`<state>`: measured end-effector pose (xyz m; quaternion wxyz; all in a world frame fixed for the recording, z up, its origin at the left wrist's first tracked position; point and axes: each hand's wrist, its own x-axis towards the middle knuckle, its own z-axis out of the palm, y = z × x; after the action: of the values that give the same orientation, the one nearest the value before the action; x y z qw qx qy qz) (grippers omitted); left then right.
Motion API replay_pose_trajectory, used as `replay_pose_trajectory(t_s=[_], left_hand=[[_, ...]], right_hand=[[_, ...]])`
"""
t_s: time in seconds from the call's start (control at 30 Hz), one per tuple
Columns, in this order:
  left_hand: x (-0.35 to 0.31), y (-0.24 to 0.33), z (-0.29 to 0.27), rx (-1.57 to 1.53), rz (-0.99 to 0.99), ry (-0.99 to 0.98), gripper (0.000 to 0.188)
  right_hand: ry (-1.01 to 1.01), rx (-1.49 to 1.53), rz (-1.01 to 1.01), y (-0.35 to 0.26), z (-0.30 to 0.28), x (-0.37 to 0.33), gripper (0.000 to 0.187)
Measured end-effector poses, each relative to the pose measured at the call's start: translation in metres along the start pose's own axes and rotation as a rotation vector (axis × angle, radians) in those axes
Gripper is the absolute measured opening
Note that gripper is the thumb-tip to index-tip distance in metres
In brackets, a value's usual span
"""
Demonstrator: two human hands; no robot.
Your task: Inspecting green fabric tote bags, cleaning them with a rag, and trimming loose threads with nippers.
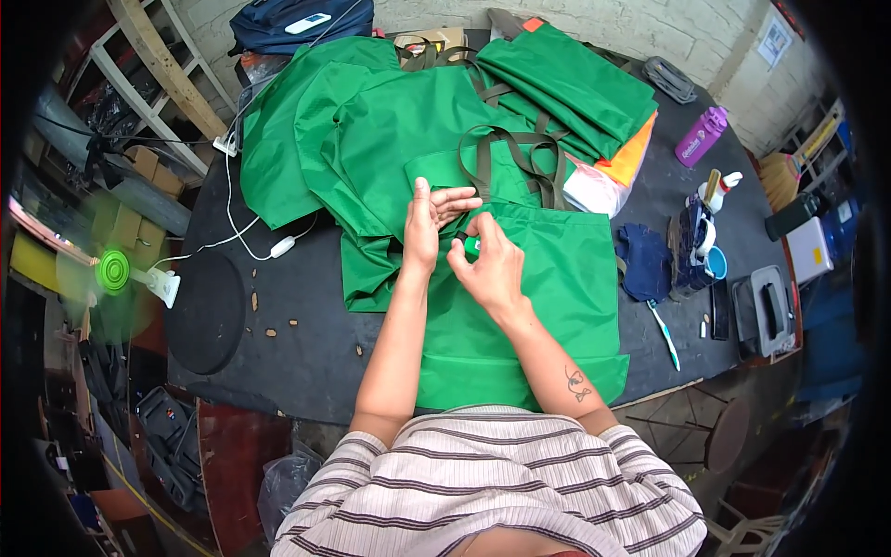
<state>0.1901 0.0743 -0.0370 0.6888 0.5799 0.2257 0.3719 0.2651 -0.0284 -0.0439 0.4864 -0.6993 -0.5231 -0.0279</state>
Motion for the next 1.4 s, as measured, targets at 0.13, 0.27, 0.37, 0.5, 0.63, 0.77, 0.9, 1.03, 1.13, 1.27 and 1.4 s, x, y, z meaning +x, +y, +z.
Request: replay_pose_trajectory(t_s=[0.13,0.27,0.37,0.5,0.63,0.77,0.9,1.03,1.13,1.27,1.4], left_hand=[[-0.001,0.001,0.003,0.04,0.029,0.025,0.082],[0.0,-0.004,0.004,0.137,0.093,0.062,0.08],[0.001,-0.007,0.006,0.144,0.111,0.064,0.08],[0.001,-0.006,0.004,0.134,0.115,0.054,0.082],[0.0,-0.006,0.004,0.134,0.101,0.052,0.084],[-0.001,-0.012,0.004,0.142,0.11,0.041,0.086],[-0.006,-0.018,0.0,0.156,0.159,-0.021,0.087],[-0.02,-0.019,0.004,0.326,0.285,-0.067,0.075],[-0.027,-0.026,0.008,0.33,0.388,-0.028,0.073],[-0.032,-0.034,0.009,0.296,0.42,-0.008,0.07],[-0.033,-0.035,0.011,0.34,0.447,0.002,0.068]], right_hand=[[0.005,0.051,-0.003,-0.002,0.0,0.001,0.031],[-0.004,0.119,0.017,-0.002,0.003,-0.001,0.029],[0.004,0.106,0.0,0.006,0.005,-0.003,0.028],[-0.009,0.132,0.039,-0.001,0.002,-0.001,0.026],[0.0,0.11,0.011,0.0,0.001,-0.001,0.028],[-0.031,0.078,0.015,0.002,0.0,-0.003,0.029],[-0.074,0.089,-0.008,0.004,-0.004,-0.008,0.031],[-0.16,0.084,-0.001,0.011,-0.011,-0.017,0.033],[-0.174,0.096,0.016,0.009,-0.014,-0.02,0.033],[-0.194,0.099,0.036,0.007,-0.018,-0.023,0.031],[-0.179,0.047,0.045,0.01,-0.016,-0.025,0.029]])
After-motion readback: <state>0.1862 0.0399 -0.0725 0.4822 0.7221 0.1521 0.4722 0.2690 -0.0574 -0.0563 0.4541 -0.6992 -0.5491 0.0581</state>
